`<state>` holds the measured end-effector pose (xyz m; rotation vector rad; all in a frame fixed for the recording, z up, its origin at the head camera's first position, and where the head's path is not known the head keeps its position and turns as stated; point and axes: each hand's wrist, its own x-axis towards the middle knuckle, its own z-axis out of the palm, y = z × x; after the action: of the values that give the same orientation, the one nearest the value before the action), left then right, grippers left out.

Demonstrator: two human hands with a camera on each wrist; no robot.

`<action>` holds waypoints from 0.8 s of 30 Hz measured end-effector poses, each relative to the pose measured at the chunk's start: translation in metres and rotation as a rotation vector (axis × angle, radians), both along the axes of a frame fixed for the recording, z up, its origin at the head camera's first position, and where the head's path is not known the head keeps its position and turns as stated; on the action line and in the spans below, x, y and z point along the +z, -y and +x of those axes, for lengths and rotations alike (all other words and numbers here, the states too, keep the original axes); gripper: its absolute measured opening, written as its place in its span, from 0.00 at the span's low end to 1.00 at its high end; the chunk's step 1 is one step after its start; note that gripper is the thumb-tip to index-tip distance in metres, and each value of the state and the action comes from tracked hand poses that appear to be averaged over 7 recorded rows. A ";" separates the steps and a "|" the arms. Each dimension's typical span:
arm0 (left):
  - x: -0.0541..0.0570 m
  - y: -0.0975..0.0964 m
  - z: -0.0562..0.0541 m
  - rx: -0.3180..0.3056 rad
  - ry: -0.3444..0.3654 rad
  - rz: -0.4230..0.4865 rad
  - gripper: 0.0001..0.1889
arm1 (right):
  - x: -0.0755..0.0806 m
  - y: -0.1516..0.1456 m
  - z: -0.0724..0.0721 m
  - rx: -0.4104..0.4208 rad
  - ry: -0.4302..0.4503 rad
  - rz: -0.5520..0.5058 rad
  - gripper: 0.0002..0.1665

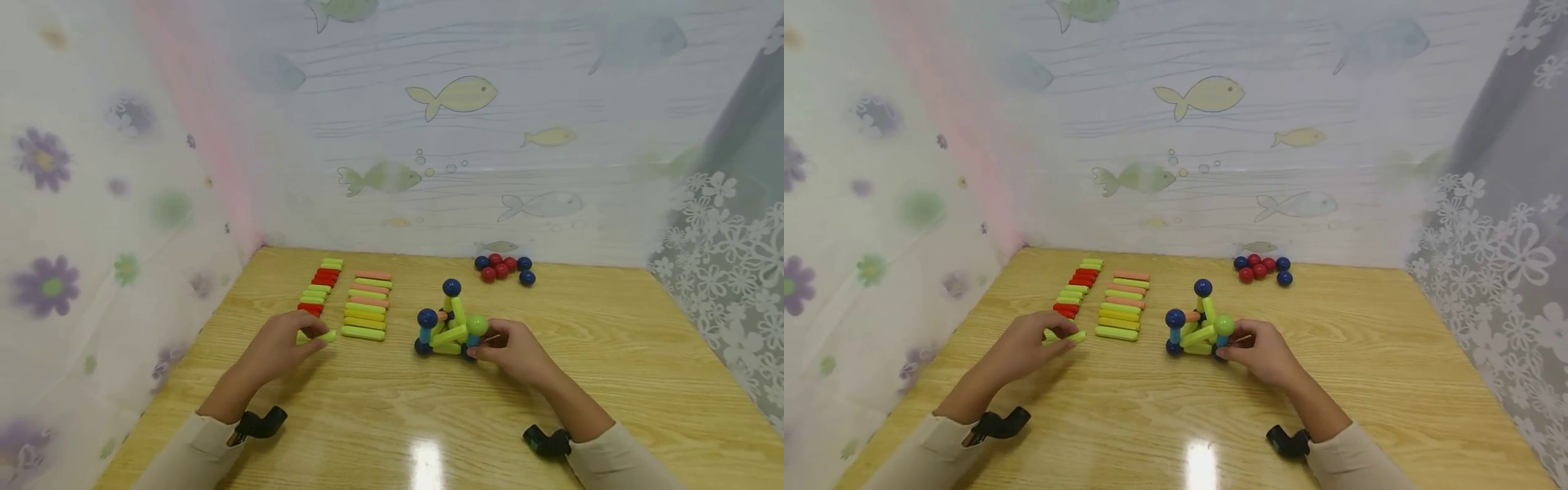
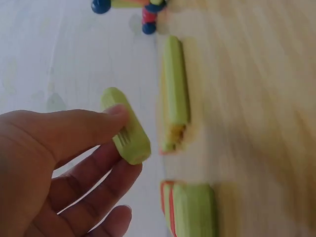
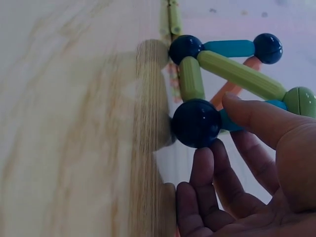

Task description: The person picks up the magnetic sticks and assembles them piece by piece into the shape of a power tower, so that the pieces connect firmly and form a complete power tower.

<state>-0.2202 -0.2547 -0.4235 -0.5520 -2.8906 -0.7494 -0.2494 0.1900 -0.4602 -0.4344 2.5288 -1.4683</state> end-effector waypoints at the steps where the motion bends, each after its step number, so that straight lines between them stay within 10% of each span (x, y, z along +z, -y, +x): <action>1: 0.002 -0.006 -0.002 -0.013 -0.014 0.017 0.09 | 0.000 0.000 0.000 0.002 0.000 -0.005 0.22; 18: 0.036 -0.150 -0.022 -0.219 -0.202 0.412 0.11 | -0.002 0.000 -0.002 0.016 -0.024 -0.013 0.16; 24: 0.033 -0.186 -0.026 -0.320 -0.225 0.349 0.11 | -0.003 -0.001 -0.001 0.014 -0.027 -0.040 0.17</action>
<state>-0.2462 -0.0691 -0.3906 -0.9898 -2.4182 -1.1218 -0.2505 0.1906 -0.4631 -0.4807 2.5155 -1.5205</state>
